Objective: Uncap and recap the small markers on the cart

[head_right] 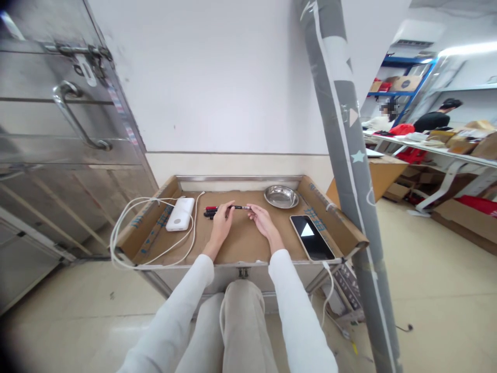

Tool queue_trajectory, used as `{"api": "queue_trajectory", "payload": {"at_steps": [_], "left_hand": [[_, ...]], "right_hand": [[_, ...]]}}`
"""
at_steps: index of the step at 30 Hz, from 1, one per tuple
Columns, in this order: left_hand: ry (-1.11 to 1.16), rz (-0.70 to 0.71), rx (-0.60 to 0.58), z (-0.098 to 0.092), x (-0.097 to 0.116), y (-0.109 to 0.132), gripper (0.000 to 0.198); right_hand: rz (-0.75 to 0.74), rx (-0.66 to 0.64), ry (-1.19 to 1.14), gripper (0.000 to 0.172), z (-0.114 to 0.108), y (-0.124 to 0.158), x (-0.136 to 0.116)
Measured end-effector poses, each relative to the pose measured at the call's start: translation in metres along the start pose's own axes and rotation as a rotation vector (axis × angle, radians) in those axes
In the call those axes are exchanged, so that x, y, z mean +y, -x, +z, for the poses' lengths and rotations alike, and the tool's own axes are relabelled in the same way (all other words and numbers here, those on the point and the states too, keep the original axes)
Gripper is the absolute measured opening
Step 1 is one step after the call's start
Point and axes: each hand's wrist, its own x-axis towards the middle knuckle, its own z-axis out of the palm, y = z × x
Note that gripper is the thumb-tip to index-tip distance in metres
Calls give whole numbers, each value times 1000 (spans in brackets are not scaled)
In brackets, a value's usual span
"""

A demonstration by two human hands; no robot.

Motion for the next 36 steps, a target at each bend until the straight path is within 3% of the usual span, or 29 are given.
{"api": "queue_trajectory", "payload": {"at_steps": [5, 8, 14, 19, 29, 36], "left_hand": [[-26, -61, 111, -1, -3, 0, 23], [-69, -100, 119, 0, -7, -1, 20], [-381, -9, -156, 6, -4, -2, 20], [-612, -21, -289, 10, -4, -6, 21], [-626, 26, -291, 10, -4, -9, 26], [-565, 93, -388, 10, -2, -3, 27]], "right_hand": [[-73, 26, 93, 36, -1, -1, 4], [-123, 57, 159, 39, 0, -2, 7], [-360, 137, 623, 21, 8, 3, 14], [-528, -42, 980, 19, 15, 7, 17], [-501, -122, 1128, 38, 14, 14, 14], [-538, 13, 1175, 32, 17, 17, 8]]}}
